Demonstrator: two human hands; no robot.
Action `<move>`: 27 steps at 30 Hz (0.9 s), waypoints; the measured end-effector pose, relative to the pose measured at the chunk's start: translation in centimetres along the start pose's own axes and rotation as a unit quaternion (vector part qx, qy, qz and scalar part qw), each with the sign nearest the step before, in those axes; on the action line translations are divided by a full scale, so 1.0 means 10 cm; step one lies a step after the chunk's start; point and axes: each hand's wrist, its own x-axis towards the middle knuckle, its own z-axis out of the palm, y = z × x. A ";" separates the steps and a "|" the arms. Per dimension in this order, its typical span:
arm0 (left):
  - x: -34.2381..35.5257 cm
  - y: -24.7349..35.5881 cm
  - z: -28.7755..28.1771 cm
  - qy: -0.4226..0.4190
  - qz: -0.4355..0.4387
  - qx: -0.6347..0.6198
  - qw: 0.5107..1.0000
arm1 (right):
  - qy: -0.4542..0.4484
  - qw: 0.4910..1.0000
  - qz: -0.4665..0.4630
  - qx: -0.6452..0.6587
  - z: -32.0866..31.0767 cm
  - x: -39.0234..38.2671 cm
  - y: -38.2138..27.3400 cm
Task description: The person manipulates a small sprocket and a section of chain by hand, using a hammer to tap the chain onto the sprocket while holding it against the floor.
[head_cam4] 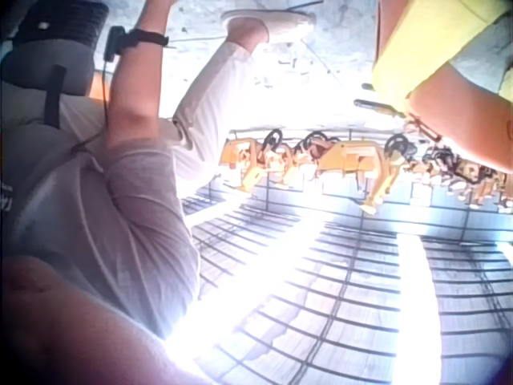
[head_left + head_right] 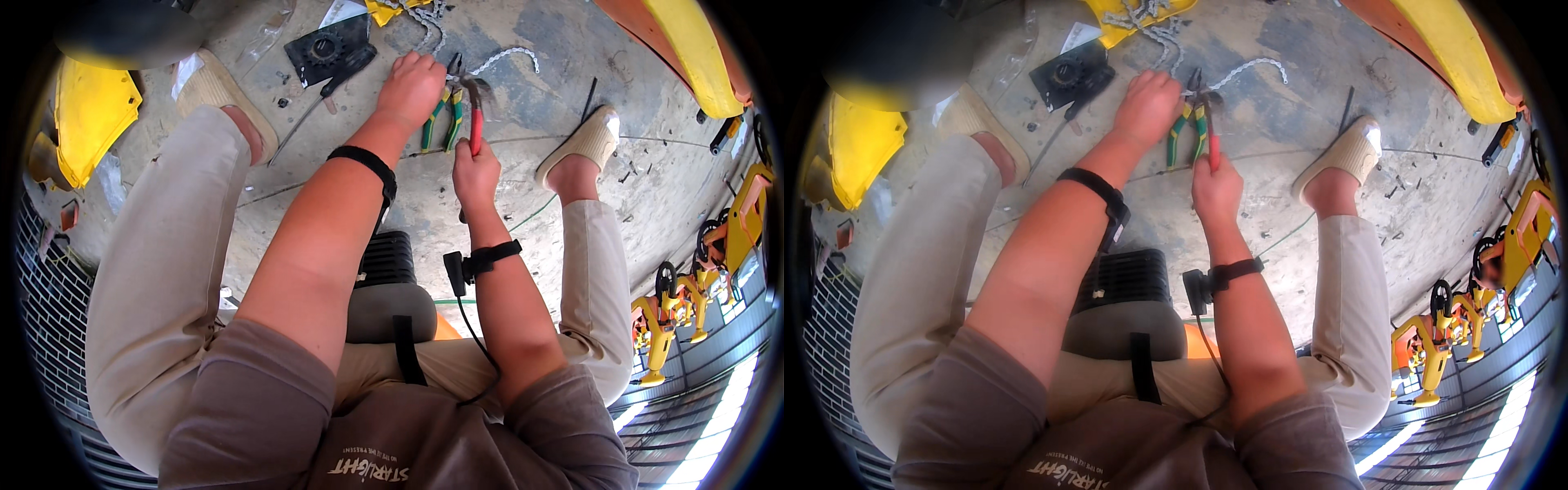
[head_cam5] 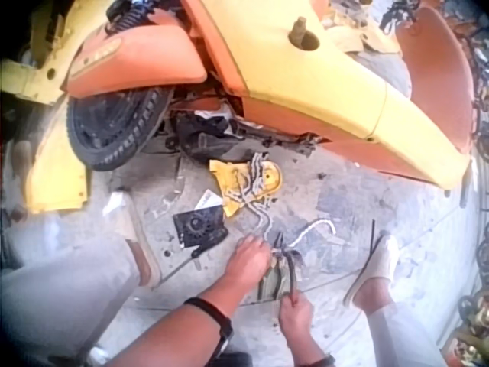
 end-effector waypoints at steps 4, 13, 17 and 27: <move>-0.01 -0.01 0.03 -0.007 -0.006 0.001 1.000 | 0.050 0.996 -0.051 0.056 -0.07 -0.03 -0.03; 0.03 0.02 0.03 -0.010 -0.002 0.008 1.000 | -0.025 0.997 0.000 -0.071 0.00 0.12 -0.04; 0.03 0.04 0.04 -0.007 0.000 -0.001 1.000 | 0.001 0.999 -0.011 -0.038 -0.09 0.06 0.00; 0.04 0.05 0.02 -0.020 -0.024 -0.006 0.999 | 0.002 0.998 -0.007 -0.067 -0.09 0.10 -0.01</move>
